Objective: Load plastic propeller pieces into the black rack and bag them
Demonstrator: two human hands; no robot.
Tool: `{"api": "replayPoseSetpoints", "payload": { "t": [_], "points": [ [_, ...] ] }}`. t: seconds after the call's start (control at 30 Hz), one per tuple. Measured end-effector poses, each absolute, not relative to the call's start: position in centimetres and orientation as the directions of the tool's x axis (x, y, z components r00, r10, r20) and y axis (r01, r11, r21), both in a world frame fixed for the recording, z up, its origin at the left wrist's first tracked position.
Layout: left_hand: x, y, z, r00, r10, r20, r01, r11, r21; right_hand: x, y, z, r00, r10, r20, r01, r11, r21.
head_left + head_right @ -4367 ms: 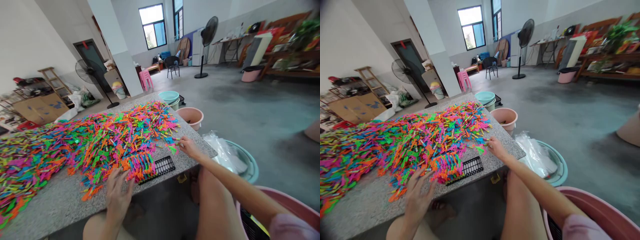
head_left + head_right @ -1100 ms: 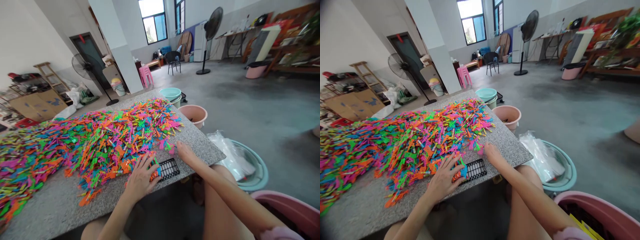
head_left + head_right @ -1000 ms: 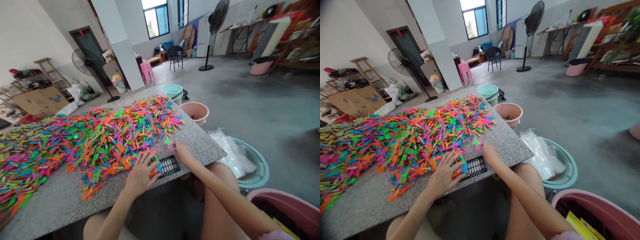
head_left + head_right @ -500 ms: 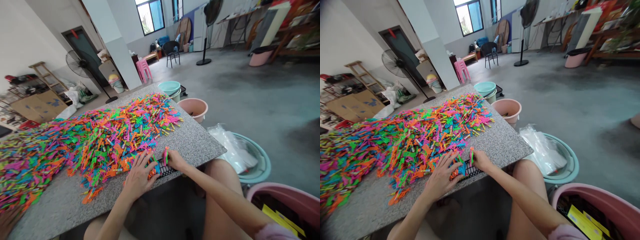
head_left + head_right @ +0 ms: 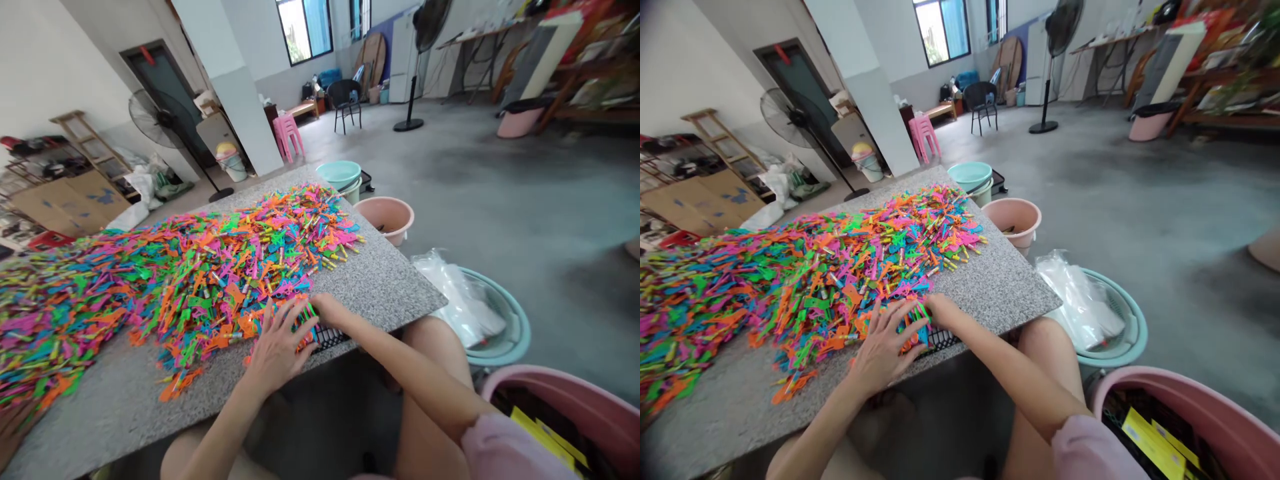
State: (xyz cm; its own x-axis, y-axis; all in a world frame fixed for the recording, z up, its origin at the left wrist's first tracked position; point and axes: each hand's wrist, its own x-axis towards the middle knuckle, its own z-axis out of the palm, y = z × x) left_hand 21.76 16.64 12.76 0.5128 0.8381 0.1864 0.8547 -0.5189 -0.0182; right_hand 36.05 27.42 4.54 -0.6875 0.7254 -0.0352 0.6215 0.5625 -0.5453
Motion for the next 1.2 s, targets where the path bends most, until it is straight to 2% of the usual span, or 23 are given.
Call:
{"api": "replayPoseSetpoints", "payload": {
  "t": [0.13, 0.2, 0.27, 0.33, 0.4, 0.47, 0.53, 0.6, 0.7, 0.8, 0.9, 1.0, 1.13, 1.2],
  "points": [
    [21.6, 16.9, 13.2, 0.591, 0.803, 0.081, 0.804, -0.594, 0.018, 36.9, 28.6, 4.3, -0.741, 0.671, -0.004, 0.541, 0.594, -0.596],
    [21.4, 16.9, 13.2, 0.591, 0.804, 0.063, 0.805, -0.593, 0.019, 37.2, 29.7, 4.6, -0.685, 0.723, 0.092, 0.546, 0.593, -0.592],
    [21.4, 16.8, 13.2, 0.574, 0.816, 0.063, 0.817, -0.576, 0.015, 37.0, 31.1, 5.2, -0.542, 0.817, 0.196, 0.641, 0.553, -0.532],
    [21.4, 16.7, 13.1, 0.553, 0.831, 0.053, 0.832, -0.555, 0.025, 36.3, 32.4, 5.8, -0.465, 0.852, 0.241, 0.731, 0.523, -0.438],
    [21.5, 16.7, 13.2, 0.539, 0.841, 0.041, 0.84, -0.54, 0.053, 35.5, 33.5, 6.1, -0.536, 0.814, 0.225, 0.729, 0.58, -0.363],
    [21.6, 16.7, 13.4, 0.541, 0.84, 0.045, 0.835, -0.543, 0.096, 35.3, 33.8, 6.0, -0.602, 0.769, 0.216, 0.686, 0.637, -0.352],
    [21.6, 16.7, 13.4, 0.549, 0.833, 0.069, 0.821, -0.553, 0.138, 36.1, 33.2, 5.4, -0.575, 0.785, 0.23, 0.675, 0.614, -0.409],
    [21.7, 16.7, 13.3, 0.552, 0.829, 0.092, 0.813, -0.559, 0.164, 37.7, 31.4, 4.6, -0.462, 0.863, 0.205, 0.695, 0.496, -0.521],
    [21.7, 16.7, 13.0, 0.545, 0.831, 0.113, 0.812, -0.557, 0.173, 40.2, 26.9, 3.3, -0.352, 0.935, 0.043, 0.64, 0.274, -0.718],
    [21.7, 16.8, 12.8, 0.543, 0.832, 0.111, 0.815, -0.555, 0.167, 41.4, 22.6, 2.5, -0.422, 0.904, -0.064, 0.435, 0.14, -0.89],
    [21.8, 16.7, 13.0, 0.542, 0.835, 0.1, 0.821, -0.551, 0.148, 41.0, 20.4, 2.6, -0.456, 0.888, -0.06, 0.316, 0.098, -0.944],
    [21.8, 16.7, 13.1, 0.539, 0.836, 0.104, 0.824, -0.549, 0.139, 40.1, 20.5, 3.3, -0.451, 0.892, -0.025, 0.401, 0.178, -0.899],
    [21.8, 16.7, 12.9, 0.551, 0.827, 0.115, 0.815, -0.562, 0.138, 40.1, 21.3, 4.2, -0.485, 0.873, 0.043, 0.563, 0.35, -0.749],
    [21.7, 16.8, 12.8, 0.554, 0.825, 0.112, 0.814, -0.565, 0.136, 40.2, 21.4, 4.5, -0.484, 0.875, 0.023, 0.626, 0.364, -0.69]
  ]
}}
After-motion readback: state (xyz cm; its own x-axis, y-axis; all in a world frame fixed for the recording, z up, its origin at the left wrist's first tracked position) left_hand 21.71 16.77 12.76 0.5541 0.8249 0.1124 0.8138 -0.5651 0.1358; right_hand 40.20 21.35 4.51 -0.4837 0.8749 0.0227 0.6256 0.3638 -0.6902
